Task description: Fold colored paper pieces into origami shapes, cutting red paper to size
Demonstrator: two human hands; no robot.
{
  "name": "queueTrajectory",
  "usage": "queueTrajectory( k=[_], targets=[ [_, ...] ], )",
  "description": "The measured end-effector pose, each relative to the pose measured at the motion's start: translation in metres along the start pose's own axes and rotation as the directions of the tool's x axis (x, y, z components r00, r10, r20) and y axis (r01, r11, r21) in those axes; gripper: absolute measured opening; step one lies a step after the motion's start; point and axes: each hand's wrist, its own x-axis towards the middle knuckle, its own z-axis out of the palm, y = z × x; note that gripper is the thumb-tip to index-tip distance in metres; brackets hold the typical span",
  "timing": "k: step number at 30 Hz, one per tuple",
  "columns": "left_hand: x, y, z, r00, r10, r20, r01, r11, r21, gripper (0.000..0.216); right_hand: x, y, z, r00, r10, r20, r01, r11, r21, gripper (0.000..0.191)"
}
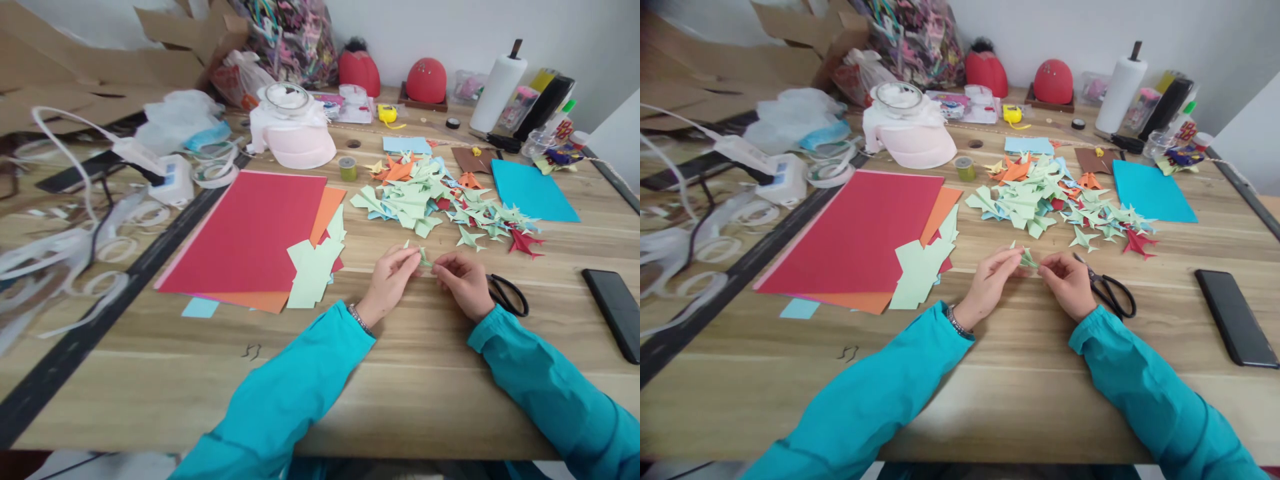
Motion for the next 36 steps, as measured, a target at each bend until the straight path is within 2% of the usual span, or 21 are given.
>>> queueTrajectory(
  k=[2, 5, 11, 17, 23, 26, 30, 32, 36],
  targets=[
    [-0.0001, 0.0033, -0.0001, 1.0, -0.008, -0.008, 0.007, 0.999, -0.049, 0.03, 0.0012, -0.0018, -0.0007, 0.998, 0.038, -0.055, -0.032, 0.994, 0.102, 0.03],
    [0.0004, 0.0064, -0.0008, 1.0, -0.019, -0.002, 0.019, 1.0, -0.013, 0.023, 0.0036, -0.0031, -0.0019, 0.992, 0.058, -0.113, -0.03, 0.971, 0.235, 0.026],
    [-0.0007, 0.0067, -0.001, 0.994, -0.06, 0.086, 0.056, 0.997, 0.048, 0.017, 0.0069, -0.0012, -0.0052, 0.985, 0.127, -0.117, -0.077, 0.93, 0.36, 0.023],
    [0.0002, 0.0059, -0.0017, 0.988, -0.074, 0.133, 0.069, 0.997, 0.041, 0.02, 0.0055, -0.0017, -0.0048, 0.99, 0.105, -0.094, -0.067, 0.938, 0.339, 0.023],
    [-0.0003, 0.0049, -0.0028, 0.98, -0.14, 0.139, 0.139, 0.99, 0.015, 0.027, 0.0042, -0.0029, -0.003, 0.997, 0.054, 0.046, -0.061, 0.98, 0.188, 0.031],
    [-0.0011, 0.0048, -0.0026, 0.972, -0.164, 0.168, 0.171, 0.985, -0.032, 0.035, 0.0043, 0.0003, -0.0041, 0.997, 0.066, 0.029, -0.071, 0.98, 0.188, 0.033],
    [-0.0007, 0.0042, -0.0028, 0.99, -0.038, 0.139, 0.036, 0.999, 0.016, 0.03, 0.0048, 0.0042, -0.0051, 0.996, 0.089, 0.012, -0.089, 0.971, 0.223, 0.031],
    [-0.0006, 0.0041, -0.0028, 0.987, 0.009, 0.163, -0.018, 0.998, 0.055, 0.025, 0.005, 0.0047, -0.0051, 0.996, 0.094, 0.01, -0.094, 0.968, 0.234, 0.031],
    [-0.0015, 0.004, -0.0025, 0.979, 0.013, 0.204, -0.026, 0.998, 0.061, 0.019, 0.0047, 0.0045, -0.005, 0.995, 0.101, 0.004, -0.099, 0.963, 0.251, 0.031]
  ],
)
